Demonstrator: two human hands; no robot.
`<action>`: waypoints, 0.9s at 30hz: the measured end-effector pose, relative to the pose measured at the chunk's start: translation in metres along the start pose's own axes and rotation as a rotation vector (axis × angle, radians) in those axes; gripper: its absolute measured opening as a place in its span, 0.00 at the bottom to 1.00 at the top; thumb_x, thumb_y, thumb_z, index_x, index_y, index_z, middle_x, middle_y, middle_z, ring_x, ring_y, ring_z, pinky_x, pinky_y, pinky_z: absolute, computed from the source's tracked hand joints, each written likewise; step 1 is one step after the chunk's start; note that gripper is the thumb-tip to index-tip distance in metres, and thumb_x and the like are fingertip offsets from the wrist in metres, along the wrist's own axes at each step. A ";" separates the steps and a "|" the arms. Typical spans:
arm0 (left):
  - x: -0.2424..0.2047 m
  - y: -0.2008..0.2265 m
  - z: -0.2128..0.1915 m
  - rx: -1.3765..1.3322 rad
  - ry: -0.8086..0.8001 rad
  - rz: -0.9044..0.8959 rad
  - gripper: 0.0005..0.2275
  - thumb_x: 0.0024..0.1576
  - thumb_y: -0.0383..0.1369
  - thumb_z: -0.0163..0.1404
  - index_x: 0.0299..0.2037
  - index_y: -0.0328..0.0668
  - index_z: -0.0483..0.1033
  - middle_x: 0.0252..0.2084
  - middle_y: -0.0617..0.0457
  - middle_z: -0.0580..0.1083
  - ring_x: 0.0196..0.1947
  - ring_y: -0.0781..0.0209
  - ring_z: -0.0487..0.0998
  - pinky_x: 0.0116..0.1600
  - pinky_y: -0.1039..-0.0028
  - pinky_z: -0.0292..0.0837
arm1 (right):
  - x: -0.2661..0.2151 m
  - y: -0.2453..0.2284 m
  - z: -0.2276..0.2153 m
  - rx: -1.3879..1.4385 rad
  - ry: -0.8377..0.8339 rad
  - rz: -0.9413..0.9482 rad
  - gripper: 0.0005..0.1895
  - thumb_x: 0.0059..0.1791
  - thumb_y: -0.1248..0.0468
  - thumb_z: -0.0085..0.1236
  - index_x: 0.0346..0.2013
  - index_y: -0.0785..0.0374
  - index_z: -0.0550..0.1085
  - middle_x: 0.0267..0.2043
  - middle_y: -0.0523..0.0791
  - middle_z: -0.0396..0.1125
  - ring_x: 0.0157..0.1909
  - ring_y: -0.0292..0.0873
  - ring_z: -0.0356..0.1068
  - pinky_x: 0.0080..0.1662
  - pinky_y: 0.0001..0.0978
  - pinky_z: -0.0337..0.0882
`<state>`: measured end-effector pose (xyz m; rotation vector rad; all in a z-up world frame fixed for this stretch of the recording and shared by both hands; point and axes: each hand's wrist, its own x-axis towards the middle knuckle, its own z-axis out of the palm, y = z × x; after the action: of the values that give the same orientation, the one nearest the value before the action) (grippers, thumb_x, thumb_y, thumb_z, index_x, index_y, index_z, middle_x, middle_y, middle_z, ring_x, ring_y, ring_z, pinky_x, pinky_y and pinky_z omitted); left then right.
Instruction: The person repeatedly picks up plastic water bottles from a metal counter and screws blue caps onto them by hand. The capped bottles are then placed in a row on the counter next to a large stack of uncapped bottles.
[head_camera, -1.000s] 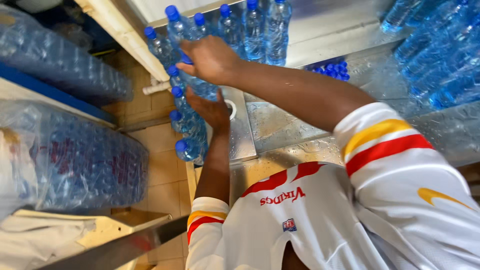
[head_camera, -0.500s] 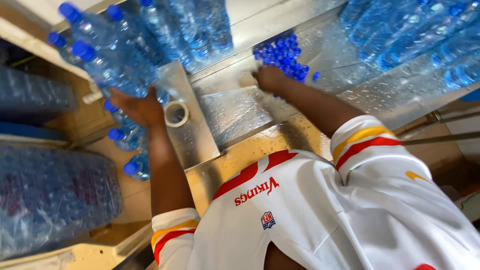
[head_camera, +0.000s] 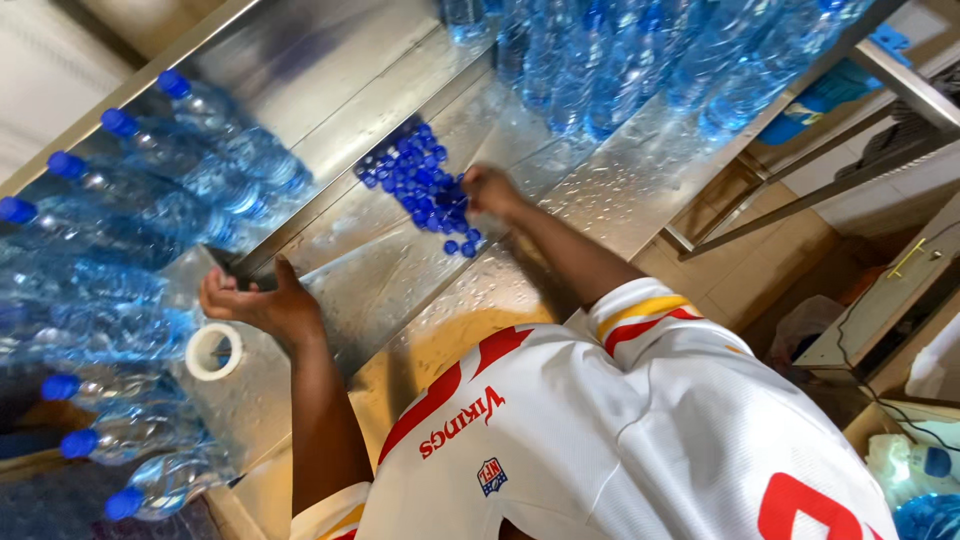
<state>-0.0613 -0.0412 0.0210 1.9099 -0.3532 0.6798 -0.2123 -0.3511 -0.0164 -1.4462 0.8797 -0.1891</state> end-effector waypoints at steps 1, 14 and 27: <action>-0.008 0.008 0.008 -0.030 -0.044 -0.082 0.33 0.59 0.19 0.69 0.70 0.39 0.60 0.72 0.40 0.56 0.62 0.39 0.70 0.58 0.53 0.73 | 0.004 -0.007 -0.035 -0.178 0.165 -0.216 0.07 0.52 0.55 0.63 0.37 0.50 0.74 0.34 0.41 0.74 0.32 0.39 0.71 0.36 0.34 0.69; -0.100 0.091 0.097 -0.040 -0.459 -0.343 0.22 0.62 0.34 0.67 0.61 0.44 0.69 0.65 0.43 0.60 0.52 0.51 0.76 0.50 0.61 0.78 | 0.026 -0.126 -0.281 -1.328 0.338 -0.386 0.25 0.64 0.59 0.49 0.75 0.66 0.66 0.73 0.65 0.61 0.54 0.79 0.73 0.44 0.69 0.78; -0.131 0.117 0.097 0.018 -0.536 -0.365 0.24 0.61 0.38 0.68 0.62 0.45 0.70 0.65 0.44 0.60 0.52 0.51 0.74 0.48 0.60 0.81 | 0.001 -0.116 -0.280 -1.199 0.149 -0.338 0.23 0.58 0.73 0.50 0.68 0.67 0.64 0.60 0.63 0.68 0.54 0.69 0.73 0.48 0.61 0.78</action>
<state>-0.1982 -0.1865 -0.0016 2.0830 -0.3152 -0.0783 -0.3396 -0.5889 0.1217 -2.7304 0.8871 0.0043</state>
